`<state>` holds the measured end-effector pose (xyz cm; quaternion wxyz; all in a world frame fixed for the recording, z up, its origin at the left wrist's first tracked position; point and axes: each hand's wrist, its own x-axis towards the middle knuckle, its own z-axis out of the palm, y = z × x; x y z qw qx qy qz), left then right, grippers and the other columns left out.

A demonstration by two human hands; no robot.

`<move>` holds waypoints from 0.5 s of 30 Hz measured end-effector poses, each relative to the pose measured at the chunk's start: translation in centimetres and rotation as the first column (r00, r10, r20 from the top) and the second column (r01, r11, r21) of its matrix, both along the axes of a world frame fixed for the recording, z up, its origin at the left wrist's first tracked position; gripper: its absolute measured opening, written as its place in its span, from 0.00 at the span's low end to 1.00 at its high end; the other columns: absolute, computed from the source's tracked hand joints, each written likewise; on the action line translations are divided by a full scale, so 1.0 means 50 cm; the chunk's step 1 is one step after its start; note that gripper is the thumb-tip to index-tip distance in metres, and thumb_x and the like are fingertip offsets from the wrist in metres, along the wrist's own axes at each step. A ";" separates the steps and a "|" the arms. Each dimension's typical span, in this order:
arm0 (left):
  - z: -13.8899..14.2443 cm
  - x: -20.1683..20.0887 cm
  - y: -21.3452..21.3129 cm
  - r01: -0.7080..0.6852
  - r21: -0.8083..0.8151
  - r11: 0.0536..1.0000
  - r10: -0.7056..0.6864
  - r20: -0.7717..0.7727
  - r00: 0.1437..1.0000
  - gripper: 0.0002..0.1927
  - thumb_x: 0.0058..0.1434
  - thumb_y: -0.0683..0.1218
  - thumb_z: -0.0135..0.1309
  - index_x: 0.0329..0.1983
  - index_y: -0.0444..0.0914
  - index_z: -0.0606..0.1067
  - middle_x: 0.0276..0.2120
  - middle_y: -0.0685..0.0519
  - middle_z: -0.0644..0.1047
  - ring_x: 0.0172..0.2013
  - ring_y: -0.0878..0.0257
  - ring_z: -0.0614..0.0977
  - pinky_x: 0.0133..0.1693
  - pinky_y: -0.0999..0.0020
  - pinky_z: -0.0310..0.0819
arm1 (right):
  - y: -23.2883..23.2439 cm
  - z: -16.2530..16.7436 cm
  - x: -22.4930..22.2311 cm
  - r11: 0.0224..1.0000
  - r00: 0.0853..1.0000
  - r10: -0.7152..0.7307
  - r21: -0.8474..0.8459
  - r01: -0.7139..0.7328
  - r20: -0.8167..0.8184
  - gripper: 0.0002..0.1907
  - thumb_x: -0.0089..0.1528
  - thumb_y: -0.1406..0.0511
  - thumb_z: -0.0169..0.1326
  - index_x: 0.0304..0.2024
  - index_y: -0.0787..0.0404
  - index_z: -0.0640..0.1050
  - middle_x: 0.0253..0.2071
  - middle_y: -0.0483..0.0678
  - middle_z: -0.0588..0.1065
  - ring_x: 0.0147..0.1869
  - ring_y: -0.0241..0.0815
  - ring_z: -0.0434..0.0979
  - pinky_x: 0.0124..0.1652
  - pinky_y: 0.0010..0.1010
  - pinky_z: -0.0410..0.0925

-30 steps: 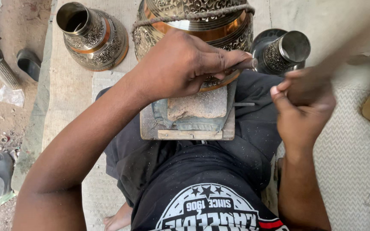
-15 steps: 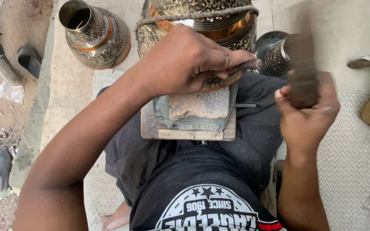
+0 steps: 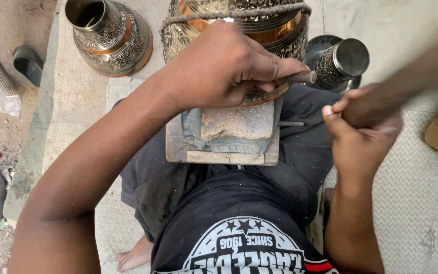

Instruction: The person sits on the floor with an engraved brass pot resting on a padded board on their lap. They hold a small punch against the pot's surface and strike it with a wooden mallet, working around the vessel to chase decorative patterns, occasionally repositioning the pot and the punch.

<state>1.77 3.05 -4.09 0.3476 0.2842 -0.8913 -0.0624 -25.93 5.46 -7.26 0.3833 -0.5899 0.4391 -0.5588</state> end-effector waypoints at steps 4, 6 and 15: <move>-0.001 0.004 -0.004 0.047 0.040 0.998 -0.045 -0.045 0.998 0.29 0.55 0.37 0.64 0.62 0.45 0.80 0.39 0.51 0.84 0.34 0.59 0.85 0.35 0.65 0.77 | 0.003 -0.002 -0.001 1.000 0.999 -0.014 -0.017 0.013 -0.048 0.17 0.55 0.83 0.61 0.42 0.64 0.75 0.39 0.43 0.73 0.42 0.33 0.74 0.45 0.25 0.71; 0.000 0.005 -0.005 0.076 0.051 0.996 -0.073 -0.062 0.995 0.28 0.57 0.38 0.65 0.63 0.44 0.79 0.43 0.49 0.84 0.35 0.59 0.86 0.36 0.66 0.77 | 0.005 -0.006 -0.002 1.000 0.998 -0.018 -0.025 0.016 -0.060 0.16 0.57 0.82 0.62 0.43 0.63 0.76 0.38 0.42 0.74 0.41 0.31 0.75 0.45 0.23 0.71; 0.009 -0.001 0.024 -0.048 -0.076 0.996 0.034 -0.169 0.985 0.24 0.59 0.36 0.62 0.59 0.41 0.76 0.43 0.49 0.83 0.40 0.54 0.86 0.41 0.63 0.79 | -0.011 0.027 -0.020 0.997 0.805 -0.076 -0.071 0.042 -0.588 0.14 0.61 0.82 0.63 0.45 0.67 0.76 0.35 0.44 0.74 0.39 0.33 0.74 0.43 0.25 0.69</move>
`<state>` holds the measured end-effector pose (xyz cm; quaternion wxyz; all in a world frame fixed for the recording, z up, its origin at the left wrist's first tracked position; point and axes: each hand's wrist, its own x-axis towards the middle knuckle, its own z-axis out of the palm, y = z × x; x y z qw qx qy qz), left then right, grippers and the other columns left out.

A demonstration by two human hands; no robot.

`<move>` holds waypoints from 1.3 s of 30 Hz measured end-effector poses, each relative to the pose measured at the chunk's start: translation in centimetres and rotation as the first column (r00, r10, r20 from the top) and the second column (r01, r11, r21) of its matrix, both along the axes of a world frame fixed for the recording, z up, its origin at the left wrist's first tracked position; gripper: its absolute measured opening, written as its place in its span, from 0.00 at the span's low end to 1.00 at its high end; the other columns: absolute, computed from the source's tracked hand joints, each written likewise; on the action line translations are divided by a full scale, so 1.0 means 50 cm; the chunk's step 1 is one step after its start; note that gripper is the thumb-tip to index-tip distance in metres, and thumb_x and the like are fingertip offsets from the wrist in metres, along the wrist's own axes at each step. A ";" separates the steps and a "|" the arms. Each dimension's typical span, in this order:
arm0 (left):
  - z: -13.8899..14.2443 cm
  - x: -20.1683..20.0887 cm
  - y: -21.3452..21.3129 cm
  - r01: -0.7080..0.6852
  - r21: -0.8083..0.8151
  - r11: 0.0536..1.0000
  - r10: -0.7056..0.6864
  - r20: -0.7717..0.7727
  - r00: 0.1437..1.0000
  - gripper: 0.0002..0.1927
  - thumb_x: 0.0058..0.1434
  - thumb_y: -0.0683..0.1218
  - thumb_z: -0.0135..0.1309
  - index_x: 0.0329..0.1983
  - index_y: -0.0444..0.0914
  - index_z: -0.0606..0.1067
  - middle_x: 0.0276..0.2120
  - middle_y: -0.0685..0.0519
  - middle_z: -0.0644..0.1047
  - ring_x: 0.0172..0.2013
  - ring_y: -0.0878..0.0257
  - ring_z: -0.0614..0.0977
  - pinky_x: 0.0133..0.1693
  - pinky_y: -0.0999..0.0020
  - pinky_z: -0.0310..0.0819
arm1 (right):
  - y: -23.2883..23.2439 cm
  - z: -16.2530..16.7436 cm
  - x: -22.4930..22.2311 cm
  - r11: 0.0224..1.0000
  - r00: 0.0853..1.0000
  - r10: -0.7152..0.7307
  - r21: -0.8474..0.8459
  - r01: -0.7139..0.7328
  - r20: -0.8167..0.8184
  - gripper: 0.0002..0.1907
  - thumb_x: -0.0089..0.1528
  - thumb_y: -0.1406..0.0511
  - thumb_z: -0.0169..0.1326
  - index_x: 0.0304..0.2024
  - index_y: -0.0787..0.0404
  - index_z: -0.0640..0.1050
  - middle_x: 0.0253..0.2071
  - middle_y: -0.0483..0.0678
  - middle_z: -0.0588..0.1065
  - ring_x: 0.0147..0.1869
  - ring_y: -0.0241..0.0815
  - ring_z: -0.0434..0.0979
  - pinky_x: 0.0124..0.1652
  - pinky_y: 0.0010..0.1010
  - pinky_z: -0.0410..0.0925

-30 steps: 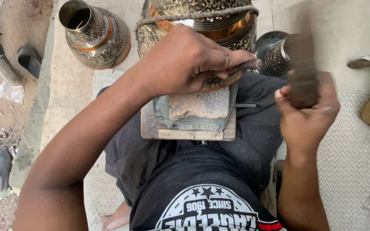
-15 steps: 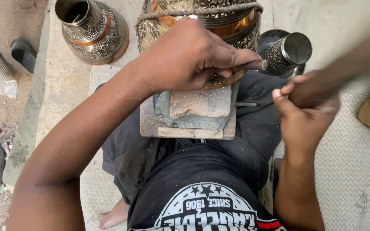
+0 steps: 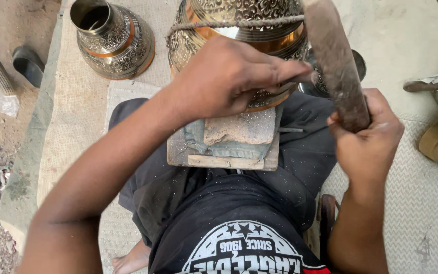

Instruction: The person sits on the floor with an engraved brass pot resting on a padded board on their lap. They hold a small punch against the pot's surface and strike it with a wooden mallet, working around the vessel to chase decorative patterns, occasionally repositioning the pot and the punch.

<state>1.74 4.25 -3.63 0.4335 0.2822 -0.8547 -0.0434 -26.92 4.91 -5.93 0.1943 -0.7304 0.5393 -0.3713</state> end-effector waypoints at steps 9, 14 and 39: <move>-0.012 0.001 -0.011 -0.002 0.125 0.992 0.003 -0.013 1.000 0.28 0.62 0.36 0.62 0.65 0.45 0.77 0.35 0.55 0.83 0.35 0.61 0.86 0.38 0.66 0.79 | -0.044 0.059 0.041 0.981 0.720 0.150 -0.190 -0.025 0.677 0.23 0.52 0.80 0.60 0.47 0.57 0.77 0.39 0.41 0.77 0.38 0.31 0.79 0.39 0.23 0.75; -0.008 -0.002 -0.004 -0.004 0.055 0.998 0.007 -0.055 0.998 0.26 0.57 0.34 0.60 0.59 0.42 0.75 0.39 0.52 0.83 0.36 0.60 0.86 0.40 0.66 0.79 | -0.055 0.064 0.003 0.911 0.947 0.292 -0.262 -0.318 -0.132 0.13 0.63 0.83 0.61 0.47 0.69 0.76 0.38 0.52 0.75 0.38 0.37 0.77 0.37 0.24 0.71; -0.032 -0.004 0.002 -0.101 0.104 0.990 0.108 -0.070 0.992 0.31 0.56 0.31 0.57 0.64 0.44 0.76 0.39 0.56 0.84 0.41 0.63 0.87 0.42 0.71 0.81 | -0.054 0.072 0.027 0.956 0.976 0.216 -0.207 -0.208 0.019 0.17 0.57 0.85 0.54 0.44 0.67 0.77 0.34 0.48 0.77 0.34 0.36 0.77 0.33 0.27 0.68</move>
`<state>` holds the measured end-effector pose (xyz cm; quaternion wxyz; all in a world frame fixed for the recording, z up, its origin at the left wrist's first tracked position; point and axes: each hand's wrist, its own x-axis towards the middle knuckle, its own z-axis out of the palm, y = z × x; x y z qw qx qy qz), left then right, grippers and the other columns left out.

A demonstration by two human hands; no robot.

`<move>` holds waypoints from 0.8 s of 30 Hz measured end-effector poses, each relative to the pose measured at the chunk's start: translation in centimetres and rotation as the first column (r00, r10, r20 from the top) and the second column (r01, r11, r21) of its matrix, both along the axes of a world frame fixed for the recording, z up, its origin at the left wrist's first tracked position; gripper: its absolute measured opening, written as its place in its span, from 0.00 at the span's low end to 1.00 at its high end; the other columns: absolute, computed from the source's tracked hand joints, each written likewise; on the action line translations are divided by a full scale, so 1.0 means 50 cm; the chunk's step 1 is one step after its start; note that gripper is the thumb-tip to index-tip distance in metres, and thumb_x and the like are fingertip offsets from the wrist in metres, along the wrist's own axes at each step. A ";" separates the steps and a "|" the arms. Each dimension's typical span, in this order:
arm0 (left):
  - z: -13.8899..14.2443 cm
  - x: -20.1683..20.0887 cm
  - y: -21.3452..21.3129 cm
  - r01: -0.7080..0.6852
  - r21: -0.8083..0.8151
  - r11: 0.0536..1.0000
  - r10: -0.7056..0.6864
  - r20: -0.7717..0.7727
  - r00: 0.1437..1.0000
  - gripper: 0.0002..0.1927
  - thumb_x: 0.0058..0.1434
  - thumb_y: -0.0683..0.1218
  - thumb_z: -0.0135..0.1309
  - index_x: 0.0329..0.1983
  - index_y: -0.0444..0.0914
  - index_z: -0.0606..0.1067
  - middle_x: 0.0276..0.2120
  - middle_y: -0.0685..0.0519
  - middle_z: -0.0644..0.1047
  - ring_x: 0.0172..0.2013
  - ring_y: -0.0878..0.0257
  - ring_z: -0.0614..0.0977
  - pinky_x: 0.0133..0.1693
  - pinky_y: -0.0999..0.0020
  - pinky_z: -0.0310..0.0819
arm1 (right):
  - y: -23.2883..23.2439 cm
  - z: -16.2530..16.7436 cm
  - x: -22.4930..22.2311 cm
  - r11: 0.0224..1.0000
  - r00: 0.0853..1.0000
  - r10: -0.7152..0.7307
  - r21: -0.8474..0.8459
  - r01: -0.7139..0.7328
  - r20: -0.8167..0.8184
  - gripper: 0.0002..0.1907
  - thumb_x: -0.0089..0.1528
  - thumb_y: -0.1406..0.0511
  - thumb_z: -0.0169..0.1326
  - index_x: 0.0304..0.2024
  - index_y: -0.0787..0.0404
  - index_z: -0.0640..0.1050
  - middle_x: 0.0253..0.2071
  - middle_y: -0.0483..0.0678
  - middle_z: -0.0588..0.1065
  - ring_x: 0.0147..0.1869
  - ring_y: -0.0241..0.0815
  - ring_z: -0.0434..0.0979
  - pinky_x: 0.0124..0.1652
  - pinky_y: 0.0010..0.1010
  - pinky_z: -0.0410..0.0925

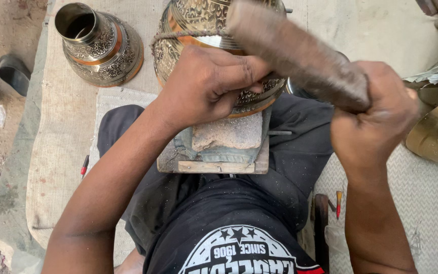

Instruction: The person sits on the floor with an engraved brass pot resting on a padded board on their lap. They hold a small punch against the pot's surface and strike it with a wooden mallet, working around the vessel to chase decorative patterns, occasionally repositioning the pot and the punch.

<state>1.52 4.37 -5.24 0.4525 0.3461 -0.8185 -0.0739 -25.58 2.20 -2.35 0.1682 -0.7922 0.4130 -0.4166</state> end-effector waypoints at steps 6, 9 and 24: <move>0.005 0.000 -0.002 0.030 0.002 1.000 -0.030 -0.025 0.999 0.27 0.59 0.31 0.58 0.61 0.42 0.76 0.40 0.53 0.84 0.39 0.64 0.87 0.43 0.71 0.81 | -0.001 -0.005 -0.002 0.998 0.999 0.012 0.058 -0.015 0.040 0.19 0.57 0.86 0.52 0.47 0.67 0.76 0.39 0.47 0.77 0.37 0.33 0.77 0.36 0.24 0.70; 0.005 0.001 -0.002 0.048 0.000 0.999 -0.048 -0.034 0.998 0.28 0.57 0.30 0.57 0.61 0.41 0.76 0.42 0.52 0.84 0.39 0.64 0.87 0.43 0.71 0.82 | -0.004 -0.017 -0.007 0.973 0.949 -0.006 0.222 -0.068 0.315 0.17 0.60 0.84 0.56 0.48 0.64 0.74 0.45 0.46 0.77 0.43 0.31 0.77 0.42 0.22 0.74; 0.040 -0.004 0.001 -0.056 0.050 0.997 0.051 0.100 0.994 0.30 0.52 0.33 0.57 0.58 0.45 0.78 0.33 0.53 0.83 0.33 0.60 0.85 0.38 0.64 0.79 | 0.005 0.036 0.008 0.991 0.991 -0.098 0.079 0.106 -0.093 0.15 0.58 0.77 0.60 0.47 0.63 0.78 0.36 0.50 0.77 0.39 0.35 0.77 0.42 0.25 0.69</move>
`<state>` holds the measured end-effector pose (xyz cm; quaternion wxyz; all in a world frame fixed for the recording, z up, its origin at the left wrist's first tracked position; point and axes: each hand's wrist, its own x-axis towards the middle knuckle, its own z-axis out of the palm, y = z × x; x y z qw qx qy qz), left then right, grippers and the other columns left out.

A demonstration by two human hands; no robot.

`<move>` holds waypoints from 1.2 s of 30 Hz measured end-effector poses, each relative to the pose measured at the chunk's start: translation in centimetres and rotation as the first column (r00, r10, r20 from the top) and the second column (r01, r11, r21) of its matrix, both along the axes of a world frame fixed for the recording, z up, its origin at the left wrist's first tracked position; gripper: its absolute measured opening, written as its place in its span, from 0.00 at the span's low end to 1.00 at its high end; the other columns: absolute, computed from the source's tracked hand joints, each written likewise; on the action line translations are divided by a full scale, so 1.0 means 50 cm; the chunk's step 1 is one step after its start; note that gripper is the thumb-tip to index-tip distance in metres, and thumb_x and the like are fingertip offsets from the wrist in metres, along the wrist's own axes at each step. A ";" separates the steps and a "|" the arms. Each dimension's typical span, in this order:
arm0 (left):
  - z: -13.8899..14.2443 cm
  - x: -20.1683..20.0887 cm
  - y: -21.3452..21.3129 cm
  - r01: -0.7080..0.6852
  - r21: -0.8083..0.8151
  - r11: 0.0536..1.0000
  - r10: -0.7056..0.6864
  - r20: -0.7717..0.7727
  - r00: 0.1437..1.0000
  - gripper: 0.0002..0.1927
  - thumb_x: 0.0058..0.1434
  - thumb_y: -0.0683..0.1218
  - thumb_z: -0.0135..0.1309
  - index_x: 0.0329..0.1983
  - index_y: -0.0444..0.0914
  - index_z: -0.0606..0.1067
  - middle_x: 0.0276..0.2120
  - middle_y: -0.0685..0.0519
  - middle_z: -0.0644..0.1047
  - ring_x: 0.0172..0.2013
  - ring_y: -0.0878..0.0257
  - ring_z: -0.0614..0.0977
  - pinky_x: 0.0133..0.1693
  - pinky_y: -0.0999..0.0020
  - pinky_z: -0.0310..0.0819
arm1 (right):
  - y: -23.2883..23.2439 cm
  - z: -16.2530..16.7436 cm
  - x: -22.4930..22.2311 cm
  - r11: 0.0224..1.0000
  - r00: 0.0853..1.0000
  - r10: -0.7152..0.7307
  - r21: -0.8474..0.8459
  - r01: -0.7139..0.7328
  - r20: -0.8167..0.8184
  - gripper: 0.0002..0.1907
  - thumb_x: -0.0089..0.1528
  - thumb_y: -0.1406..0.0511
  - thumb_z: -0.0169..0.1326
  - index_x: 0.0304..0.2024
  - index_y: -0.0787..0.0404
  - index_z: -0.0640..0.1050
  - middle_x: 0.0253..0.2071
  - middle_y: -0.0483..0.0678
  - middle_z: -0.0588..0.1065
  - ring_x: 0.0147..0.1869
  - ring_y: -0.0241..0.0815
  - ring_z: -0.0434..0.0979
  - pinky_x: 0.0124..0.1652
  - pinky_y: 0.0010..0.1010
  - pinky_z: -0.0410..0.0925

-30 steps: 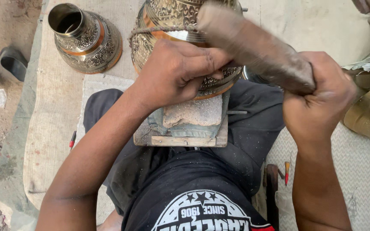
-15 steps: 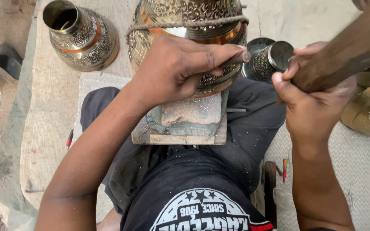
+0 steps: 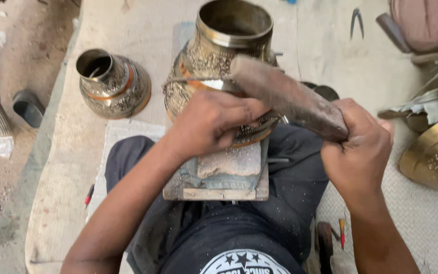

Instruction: The person sits on the floor with an engraved brass pot resting on a padded board on their lap. They hold a small punch against the pot's surface and strike it with a wooden mallet, working around the vessel to chase decorative patterns, occasionally repositioning the pot and the punch.

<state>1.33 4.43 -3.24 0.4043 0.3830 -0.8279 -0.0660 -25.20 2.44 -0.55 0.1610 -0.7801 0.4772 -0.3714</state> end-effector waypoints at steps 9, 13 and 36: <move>-0.013 -0.019 0.024 -0.139 0.027 0.990 0.141 -0.278 0.950 0.34 0.55 0.30 0.53 0.66 0.47 0.74 0.39 0.57 0.84 0.39 0.66 0.88 0.46 0.69 0.84 | -0.041 0.073 -0.002 0.998 1.000 -0.018 -0.055 0.019 0.024 0.16 0.57 0.75 0.59 0.48 0.60 0.78 0.35 0.49 0.78 0.38 0.33 0.78 0.40 0.25 0.69; -0.019 -0.016 0.022 -0.132 0.019 0.991 0.132 -0.287 0.949 0.33 0.56 0.31 0.55 0.65 0.46 0.74 0.39 0.56 0.84 0.39 0.65 0.88 0.43 0.69 0.82 | -0.042 0.082 0.033 0.987 0.912 0.142 0.018 -0.161 0.386 0.17 0.62 0.76 0.63 0.49 0.59 0.74 0.41 0.42 0.78 0.45 0.30 0.79 0.48 0.22 0.73; -0.018 -0.031 0.022 -0.253 0.019 0.967 0.245 -0.338 0.909 0.27 0.58 0.34 0.63 0.60 0.46 0.77 0.40 0.54 0.84 0.37 0.63 0.88 0.41 0.68 0.81 | -0.084 0.087 0.008 0.992 0.993 0.112 0.049 -0.113 0.025 0.16 0.58 0.76 0.60 0.47 0.61 0.77 0.39 0.47 0.80 0.43 0.32 0.80 0.44 0.26 0.73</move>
